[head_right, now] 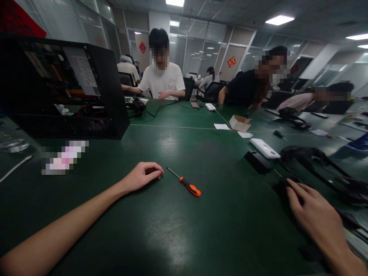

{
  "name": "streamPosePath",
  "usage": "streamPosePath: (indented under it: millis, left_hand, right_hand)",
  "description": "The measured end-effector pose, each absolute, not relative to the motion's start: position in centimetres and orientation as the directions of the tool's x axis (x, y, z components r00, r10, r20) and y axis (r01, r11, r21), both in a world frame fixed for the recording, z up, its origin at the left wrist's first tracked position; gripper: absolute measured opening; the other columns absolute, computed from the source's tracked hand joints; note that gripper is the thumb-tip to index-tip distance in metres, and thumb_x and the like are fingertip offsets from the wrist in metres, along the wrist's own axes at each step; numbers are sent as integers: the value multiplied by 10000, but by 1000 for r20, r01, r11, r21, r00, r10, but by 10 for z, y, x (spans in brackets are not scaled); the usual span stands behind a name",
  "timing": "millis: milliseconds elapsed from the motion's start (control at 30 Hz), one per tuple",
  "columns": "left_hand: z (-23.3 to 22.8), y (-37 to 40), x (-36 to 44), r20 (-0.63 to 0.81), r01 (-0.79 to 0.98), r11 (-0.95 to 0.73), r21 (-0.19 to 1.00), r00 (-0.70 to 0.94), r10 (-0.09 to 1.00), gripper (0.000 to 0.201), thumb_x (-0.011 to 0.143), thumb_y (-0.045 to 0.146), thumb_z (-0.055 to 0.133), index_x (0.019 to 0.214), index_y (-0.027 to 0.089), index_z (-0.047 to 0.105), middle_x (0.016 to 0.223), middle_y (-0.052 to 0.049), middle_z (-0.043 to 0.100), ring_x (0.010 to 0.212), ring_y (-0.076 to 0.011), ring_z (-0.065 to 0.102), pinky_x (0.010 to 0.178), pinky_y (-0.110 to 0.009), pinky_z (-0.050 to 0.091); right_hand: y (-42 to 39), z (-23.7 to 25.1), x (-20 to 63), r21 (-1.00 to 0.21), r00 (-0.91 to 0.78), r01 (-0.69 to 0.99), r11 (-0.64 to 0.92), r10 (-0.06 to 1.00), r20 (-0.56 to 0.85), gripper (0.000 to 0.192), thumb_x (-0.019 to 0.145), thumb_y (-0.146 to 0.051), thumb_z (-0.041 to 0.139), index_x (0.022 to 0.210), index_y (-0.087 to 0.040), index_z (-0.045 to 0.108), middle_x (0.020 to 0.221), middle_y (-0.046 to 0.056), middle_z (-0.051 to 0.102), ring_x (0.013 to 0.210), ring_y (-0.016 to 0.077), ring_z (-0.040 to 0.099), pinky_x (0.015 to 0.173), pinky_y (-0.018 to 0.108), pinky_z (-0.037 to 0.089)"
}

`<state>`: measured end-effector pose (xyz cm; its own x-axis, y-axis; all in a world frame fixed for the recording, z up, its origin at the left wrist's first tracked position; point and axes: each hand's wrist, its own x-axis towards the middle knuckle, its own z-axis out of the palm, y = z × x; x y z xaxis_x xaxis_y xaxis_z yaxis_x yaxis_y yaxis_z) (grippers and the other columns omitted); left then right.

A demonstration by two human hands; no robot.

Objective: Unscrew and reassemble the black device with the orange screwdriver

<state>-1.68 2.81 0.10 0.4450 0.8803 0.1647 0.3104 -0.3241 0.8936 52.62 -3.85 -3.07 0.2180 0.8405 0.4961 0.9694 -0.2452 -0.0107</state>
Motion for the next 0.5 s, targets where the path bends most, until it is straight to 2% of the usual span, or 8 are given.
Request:
streamPosePath:
  millis: [167,300,367,500]
  left_hand:
    - [1,28,-17,171,322,-337,885,449,877,207,913,308,605,934,152,740,787,-38,715,758,-177,673,735,-280,510]
    - [1,28,-17,172,332,-344,878,452,875,210,915,301,604,936,146,744,790,-42,719,756,-177,671,731,-280,506]
    - [1,28,-17,173,335,-347,876,453,874,208,916,296,602,941,147,745,795,-42,720,758,-177,672,732,-280,507]
    - [1,28,-18,178,339,-357,870,459,870,199,913,288,605,945,152,746,811,-43,725,766,-179,676,735,-283,513]
  right_hand:
    - [-44,-38,528,-29,235,964,-263,802,548,736,895,-657,260,1294,-211,690,1251,140,702,999,357,710,592,464,571]
    - [-46,-41,529,-28,213,969,-245,773,597,673,901,-641,285,1261,-250,699,1229,115,714,1016,358,705,672,477,579]
    - [-46,-40,528,-38,222,967,-251,767,602,670,900,-634,293,1261,-243,699,1226,113,716,1008,360,708,682,483,579]
    - [-48,-40,525,-58,272,954,-294,768,580,718,890,-660,282,1245,-214,718,1219,122,723,963,353,724,596,465,563]
